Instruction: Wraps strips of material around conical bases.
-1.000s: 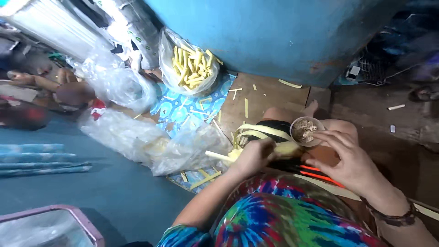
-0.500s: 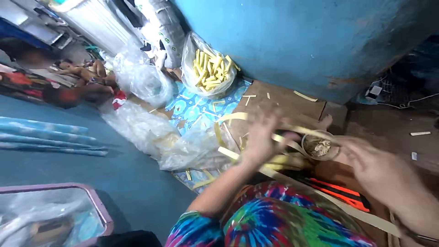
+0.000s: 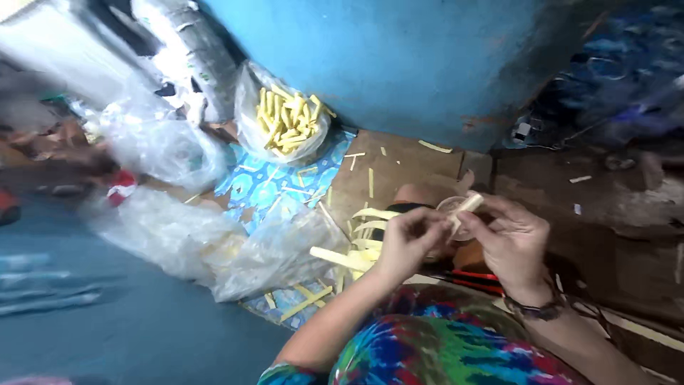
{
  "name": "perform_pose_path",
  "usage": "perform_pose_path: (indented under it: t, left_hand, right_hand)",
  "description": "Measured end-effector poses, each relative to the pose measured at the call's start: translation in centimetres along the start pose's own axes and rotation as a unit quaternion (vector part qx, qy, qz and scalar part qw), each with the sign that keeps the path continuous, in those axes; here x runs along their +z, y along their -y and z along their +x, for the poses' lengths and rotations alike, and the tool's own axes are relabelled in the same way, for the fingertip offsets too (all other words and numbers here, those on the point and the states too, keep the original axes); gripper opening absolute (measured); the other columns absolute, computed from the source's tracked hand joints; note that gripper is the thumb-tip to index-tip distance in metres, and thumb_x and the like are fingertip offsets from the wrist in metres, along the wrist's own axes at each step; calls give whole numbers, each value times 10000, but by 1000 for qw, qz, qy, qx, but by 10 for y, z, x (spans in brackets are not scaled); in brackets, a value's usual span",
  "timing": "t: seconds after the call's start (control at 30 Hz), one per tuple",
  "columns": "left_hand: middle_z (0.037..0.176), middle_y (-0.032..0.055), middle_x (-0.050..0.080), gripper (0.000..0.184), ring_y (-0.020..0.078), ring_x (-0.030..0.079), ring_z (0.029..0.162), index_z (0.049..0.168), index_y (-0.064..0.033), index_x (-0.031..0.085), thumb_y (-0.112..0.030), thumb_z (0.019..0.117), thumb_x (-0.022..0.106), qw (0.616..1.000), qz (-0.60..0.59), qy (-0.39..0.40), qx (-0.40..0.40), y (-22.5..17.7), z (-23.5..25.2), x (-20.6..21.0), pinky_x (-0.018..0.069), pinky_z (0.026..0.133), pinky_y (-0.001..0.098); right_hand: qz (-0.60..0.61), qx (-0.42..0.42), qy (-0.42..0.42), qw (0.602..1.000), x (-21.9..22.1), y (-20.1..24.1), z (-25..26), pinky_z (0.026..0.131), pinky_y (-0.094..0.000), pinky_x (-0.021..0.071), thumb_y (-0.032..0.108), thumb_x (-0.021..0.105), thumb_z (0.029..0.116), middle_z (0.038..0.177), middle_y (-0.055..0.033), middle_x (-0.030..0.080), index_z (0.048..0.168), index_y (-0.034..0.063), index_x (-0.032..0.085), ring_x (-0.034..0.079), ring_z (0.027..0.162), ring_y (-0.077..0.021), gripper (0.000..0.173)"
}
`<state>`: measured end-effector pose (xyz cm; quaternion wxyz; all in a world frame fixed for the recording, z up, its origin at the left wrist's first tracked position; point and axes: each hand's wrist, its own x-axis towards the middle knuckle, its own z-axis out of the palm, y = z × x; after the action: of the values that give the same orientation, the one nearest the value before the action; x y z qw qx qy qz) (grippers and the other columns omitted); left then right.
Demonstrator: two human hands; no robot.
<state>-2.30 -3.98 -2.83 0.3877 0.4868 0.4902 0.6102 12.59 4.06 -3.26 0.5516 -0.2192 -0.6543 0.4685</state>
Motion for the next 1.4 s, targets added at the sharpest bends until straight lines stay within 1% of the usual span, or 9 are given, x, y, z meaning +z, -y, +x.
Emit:
perform_pose_path:
  t: [0.2,0.33,0.5,0.6,0.8,0.93,1.13,1.27,1.4]
  left_hand:
    - [873,-3,748,115,50,708,774,1041,27,710,-11,942,667,995,-94,18,-22,-15,0,3,606,742,249]
    - [833,14,737,66,54,702,731,976,25,718,-12,936,679,1000,-27,2,15,-5,4,6,611,709,247]
    - [849,40,740,139,36,699,750,973,38,733,-72,973,647,989,112,42,82,-3,7,6,605,720,221]
    - [826,36,732,135,26,688,725,978,38,732,-64,968,645,986,138,21,91,-3,9,8,600,691,207]
    - [714,-23,693,146,48,670,650,834,-60,709,-82,968,656,992,-64,10,-110,2,13,13,583,635,241]
    - [832,-14,736,113,52,701,764,978,-24,733,-46,973,622,987,-114,51,-102,-6,6,15,595,740,246]
    - [833,43,744,87,99,725,747,986,37,717,-30,963,667,998,-4,47,-34,2,7,13,627,727,273]
    - [824,32,750,67,77,718,734,955,14,746,-40,935,710,999,15,41,-27,8,9,13,619,716,253]
    - [874,32,726,155,66,692,739,1067,24,720,-5,915,716,1000,26,9,-15,13,13,14,607,692,236]
  right_hand:
    - [-137,-153,-4,979,-2,1,-3,835,-218,564,42,757,878,955,8,695,946,141,790,657,955,-59,125]
    - [-122,-71,37,989,-11,8,-5,801,-187,587,134,662,946,1023,11,701,1070,71,769,661,941,-21,176]
    - [-172,-36,15,984,-16,7,-6,745,-177,602,85,696,939,922,-25,729,964,-4,762,688,824,-15,114]
    - [-108,10,30,994,-18,8,-8,790,-235,628,73,734,915,986,-19,723,1052,6,734,705,868,-63,153]
    - [-127,-57,-9,990,-19,3,-13,729,-171,585,-12,749,821,872,-3,710,918,51,794,669,819,-27,125]
    - [-172,-126,-9,977,-22,-2,-14,782,-158,563,2,747,846,934,-29,673,893,69,777,646,898,-32,86]
    - [-84,78,32,993,-30,10,-6,730,-205,621,100,699,930,964,20,724,1004,47,747,696,829,-34,103]
    - [-147,57,37,987,-30,4,-6,680,-155,581,112,667,957,865,31,700,910,41,726,654,749,12,104]
    - [-7,148,24,989,-28,-2,-10,728,-279,653,52,650,972,888,-8,748,1002,45,708,740,762,-107,65]
